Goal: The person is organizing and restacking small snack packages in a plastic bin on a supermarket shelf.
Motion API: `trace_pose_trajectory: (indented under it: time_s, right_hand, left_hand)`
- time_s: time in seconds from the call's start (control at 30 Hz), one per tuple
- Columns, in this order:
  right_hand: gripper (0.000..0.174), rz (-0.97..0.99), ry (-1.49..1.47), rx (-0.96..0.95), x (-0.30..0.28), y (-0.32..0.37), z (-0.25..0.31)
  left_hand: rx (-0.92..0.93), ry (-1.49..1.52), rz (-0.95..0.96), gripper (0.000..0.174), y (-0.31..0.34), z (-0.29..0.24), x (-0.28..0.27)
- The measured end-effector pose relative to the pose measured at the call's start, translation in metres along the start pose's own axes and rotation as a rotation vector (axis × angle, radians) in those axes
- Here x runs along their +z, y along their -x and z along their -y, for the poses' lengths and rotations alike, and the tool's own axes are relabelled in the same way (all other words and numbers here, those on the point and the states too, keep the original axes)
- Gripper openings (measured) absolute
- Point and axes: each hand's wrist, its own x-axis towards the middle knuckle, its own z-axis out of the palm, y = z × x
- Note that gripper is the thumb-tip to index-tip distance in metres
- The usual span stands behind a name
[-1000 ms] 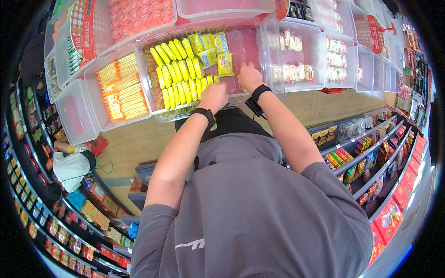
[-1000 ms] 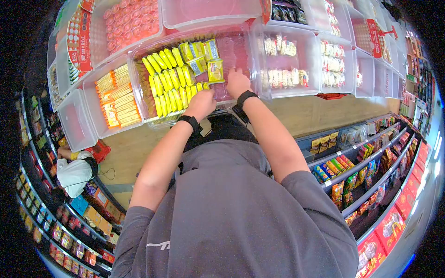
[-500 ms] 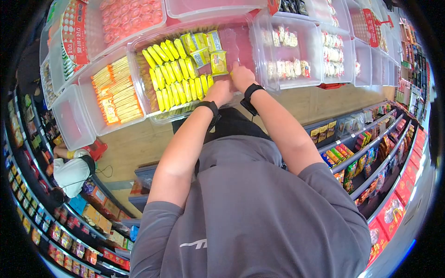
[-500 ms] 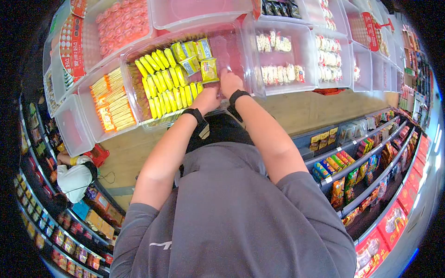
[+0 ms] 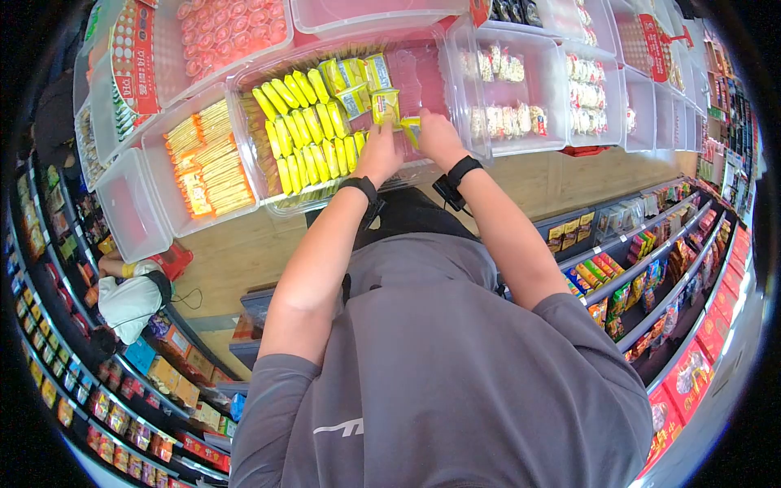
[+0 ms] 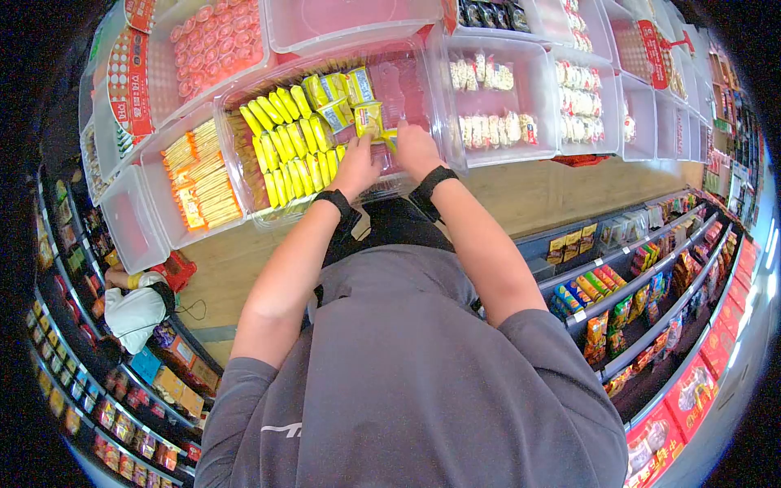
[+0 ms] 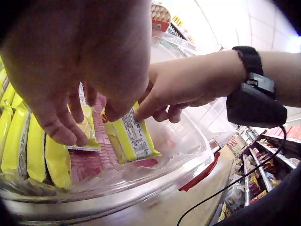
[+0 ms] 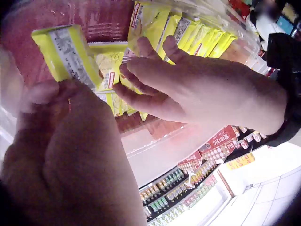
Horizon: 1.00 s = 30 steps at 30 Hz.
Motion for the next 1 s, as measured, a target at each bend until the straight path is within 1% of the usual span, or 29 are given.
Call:
trace_pose_trajectory:
  time_s: [0.1,0.2,0.3,0.33,0.43,0.47,0.53,0.63,0.73,0.8,0.83,0.9,1.0]
  right_hand:
    - [0.02,-0.005,-0.091,-0.118,-0.003,0.0,-0.001]
    - [0.023,0.005,-0.19,-0.208,-0.002,0.001,-0.001]
    - [0.028,-0.009,-0.345,-0.248,-0.004,0.003,0.001]
    - [0.03,-0.014,-0.409,-0.254,-0.004,0.005,0.003]
    - [0.026,-0.171,-0.538,-0.189,-0.003,0.006,0.009]
    - [0.024,-0.122,-0.439,-0.088,0.001,0.004,0.006]
    - [0.031,-0.027,-0.237,0.111,0.009,-0.003,0.001]
    - [0.046,0.155,-0.287,0.254,0.018,-0.01,-0.001]
    - [0.051,0.239,-0.47,0.308,0.026,-0.013,0.001]
    - [0.051,0.283,-0.509,0.295,0.027,-0.014,0.0]
    - [0.051,0.302,-0.511,0.278,0.026,-0.015,0.0]
    - [0.046,0.312,-0.601,0.282,0.055,-0.023,-0.016]
    - [0.04,0.349,-0.692,0.336,0.048,-0.019,-0.007]
  left_hand:
    - [0.236,0.111,-0.192,0.036,-0.006,0.002,0.0]
    - [0.31,0.104,-0.085,0.034,-0.012,0.013,-0.003]
    - [0.236,0.047,0.036,0.032,-0.017,0.02,-0.016]
    - [0.226,0.03,0.031,0.03,-0.017,0.018,-0.02]
    - [0.177,-0.012,0.001,0.027,-0.011,0.017,-0.027]
    - [0.152,-0.018,-0.022,0.026,-0.008,0.02,-0.027]
    - [0.107,-0.034,-0.042,0.027,-0.003,0.022,-0.029]
    - [0.053,-0.042,-0.022,0.029,0.007,0.021,-0.033]
    - [0.005,-0.01,0.016,0.029,0.015,0.012,-0.03]
    - [-0.036,0.023,0.045,0.03,0.018,0.008,-0.028]
    - [-0.022,0.019,0.033,0.03,0.019,0.01,-0.026]
    - [0.007,0.013,0.01,0.03,0.02,0.016,-0.018]
    - [-0.007,-0.064,0.075,0.028,0.021,0.019,-0.016]
